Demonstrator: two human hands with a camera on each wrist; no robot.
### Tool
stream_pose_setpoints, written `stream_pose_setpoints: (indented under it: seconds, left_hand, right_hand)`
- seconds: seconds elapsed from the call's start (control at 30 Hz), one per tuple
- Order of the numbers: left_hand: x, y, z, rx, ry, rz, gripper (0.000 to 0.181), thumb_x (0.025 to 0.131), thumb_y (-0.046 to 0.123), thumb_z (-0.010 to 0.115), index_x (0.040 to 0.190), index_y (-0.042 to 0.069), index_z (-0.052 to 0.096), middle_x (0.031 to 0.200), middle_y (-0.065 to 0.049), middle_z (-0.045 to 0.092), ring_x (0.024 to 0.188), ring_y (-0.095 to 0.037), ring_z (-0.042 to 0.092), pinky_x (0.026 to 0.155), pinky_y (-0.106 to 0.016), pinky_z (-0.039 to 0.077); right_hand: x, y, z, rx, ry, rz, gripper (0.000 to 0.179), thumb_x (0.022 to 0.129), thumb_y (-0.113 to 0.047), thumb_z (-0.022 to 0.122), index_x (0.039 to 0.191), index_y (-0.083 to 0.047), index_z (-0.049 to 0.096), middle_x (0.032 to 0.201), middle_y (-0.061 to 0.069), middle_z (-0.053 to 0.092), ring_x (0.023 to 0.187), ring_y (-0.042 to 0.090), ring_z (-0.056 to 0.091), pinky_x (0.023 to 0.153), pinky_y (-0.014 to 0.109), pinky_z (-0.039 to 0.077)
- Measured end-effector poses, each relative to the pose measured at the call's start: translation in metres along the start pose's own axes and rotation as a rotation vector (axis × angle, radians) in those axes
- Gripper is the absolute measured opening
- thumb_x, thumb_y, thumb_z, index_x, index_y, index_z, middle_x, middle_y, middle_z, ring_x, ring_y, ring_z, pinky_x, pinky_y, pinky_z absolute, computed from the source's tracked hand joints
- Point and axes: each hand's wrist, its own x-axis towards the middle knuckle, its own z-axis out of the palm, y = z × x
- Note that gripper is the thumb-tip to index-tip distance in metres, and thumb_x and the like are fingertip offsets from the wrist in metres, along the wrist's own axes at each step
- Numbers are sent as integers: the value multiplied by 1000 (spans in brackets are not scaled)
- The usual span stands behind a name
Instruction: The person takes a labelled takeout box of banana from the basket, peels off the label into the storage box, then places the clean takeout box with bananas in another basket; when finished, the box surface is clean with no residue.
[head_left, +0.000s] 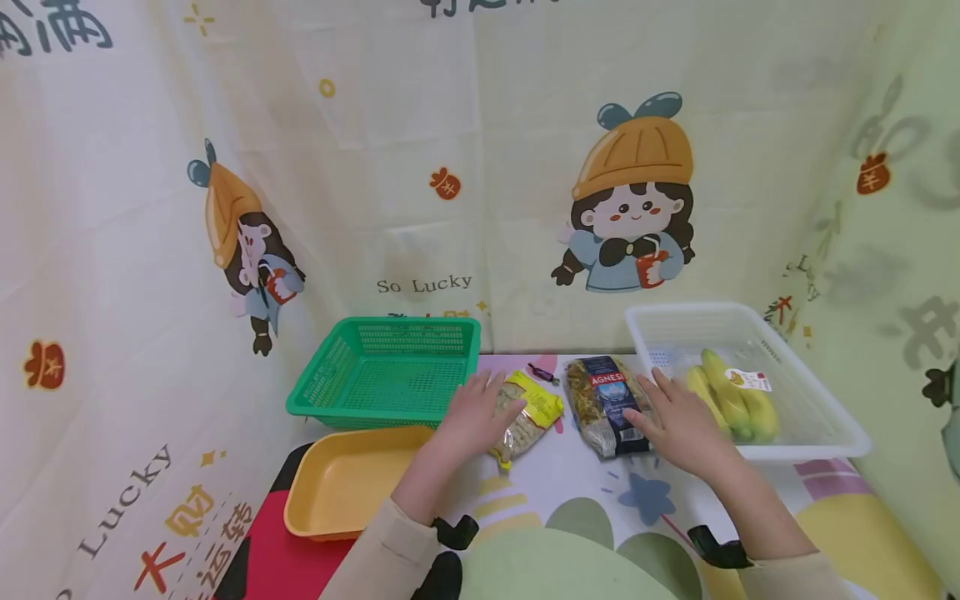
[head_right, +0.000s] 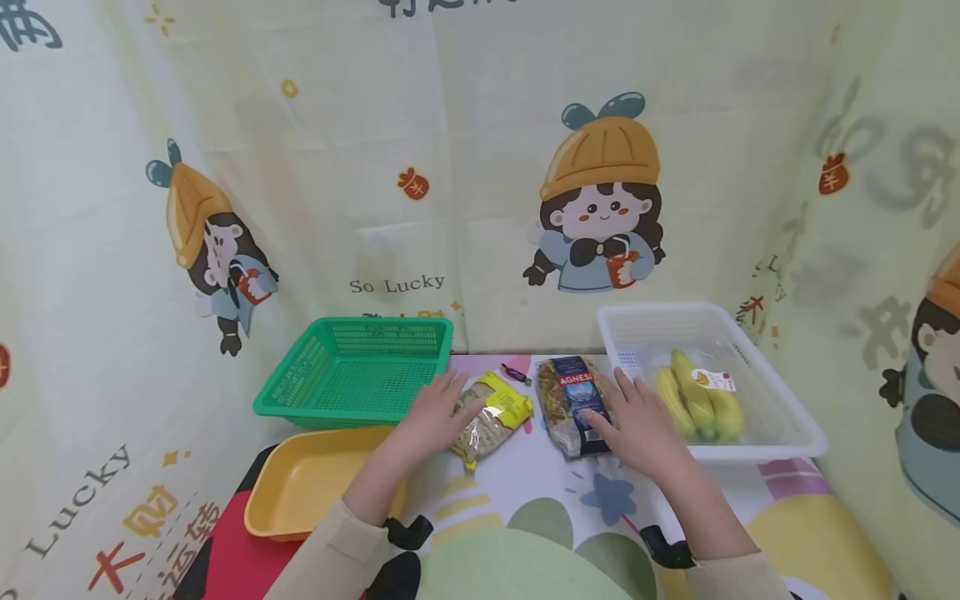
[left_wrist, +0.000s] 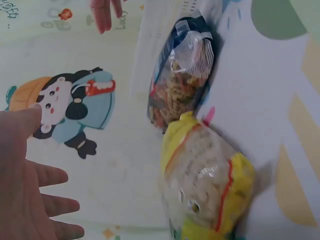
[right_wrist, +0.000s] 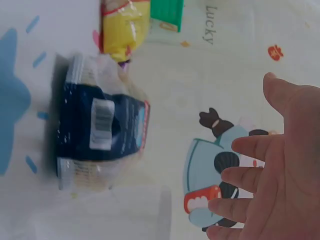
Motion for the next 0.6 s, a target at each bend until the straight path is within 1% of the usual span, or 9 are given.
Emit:
stream_pose_setpoints:
  seconds: [0.07, 0.13, 0.2, 0.27, 0.43, 0.5, 0.6]
  left_hand:
    - [10, 9, 0, -25, -15, 13, 83, 95, 73, 29, 158, 20, 25, 165, -10, 21, 153, -32, 17, 123, -54, 19]
    - [19, 17, 1, -74, -31, 23, 80, 96, 71, 30, 158, 21, 24, 165, -8, 21, 153, -29, 19, 122, -52, 22]
    - [27, 27, 1, -152, -47, 32, 77, 97, 68, 32, 159, 23, 23, 165, -5, 22, 153, -27, 21, 121, -51, 25]
    - [35, 38, 2, -243, -64, 34, 74, 98, 66, 34, 158, 25, 23, 165, -2, 23, 152, -24, 22, 121, -49, 26]
    - [55, 65, 8, -453, -119, 18, 75, 95, 72, 34, 156, 29, 29, 162, 0, 31, 149, -24, 29, 120, -51, 29]
    - [63, 76, 11, -508, -144, 21, 75, 94, 74, 33, 155, 30, 32, 160, 1, 34, 148, -25, 32, 118, -52, 31]
    - [76, 91, 16, -568, -168, 35, 70, 96, 71, 33, 154, 32, 35, 158, 2, 38, 146, -25, 36, 118, -51, 32]
  right_hand:
    - [2, 6, -6, 13, 3, 0, 80, 100, -59, 42, 152, 0, 33, 156, 34, 25, 140, 58, 25, 109, 73, 24]
    - [3, 12, -11, 48, 1, 11, 80, 100, -58, 42, 153, 1, 32, 155, 34, 25, 139, 57, 26, 109, 73, 25]
    - [6, 19, -17, 78, 2, 18, 79, 101, -56, 42, 152, 3, 31, 155, 35, 26, 138, 58, 27, 108, 72, 26]
    - [8, 26, -22, 121, -16, 36, 79, 101, -56, 41, 153, 3, 29, 155, 36, 24, 139, 58, 25, 109, 72, 25]
    - [12, 48, -39, 212, -54, 82, 79, 102, -56, 36, 153, 3, 25, 155, 36, 23, 140, 59, 21, 108, 74, 22]
    - [13, 58, -47, 229, -58, 96, 78, 103, -55, 34, 153, 4, 25, 154, 37, 24, 139, 59, 22, 107, 75, 22]
    - [17, 76, -58, 239, -76, 122, 78, 104, -56, 29, 154, 4, 23, 153, 38, 25, 138, 61, 22, 106, 75, 22]
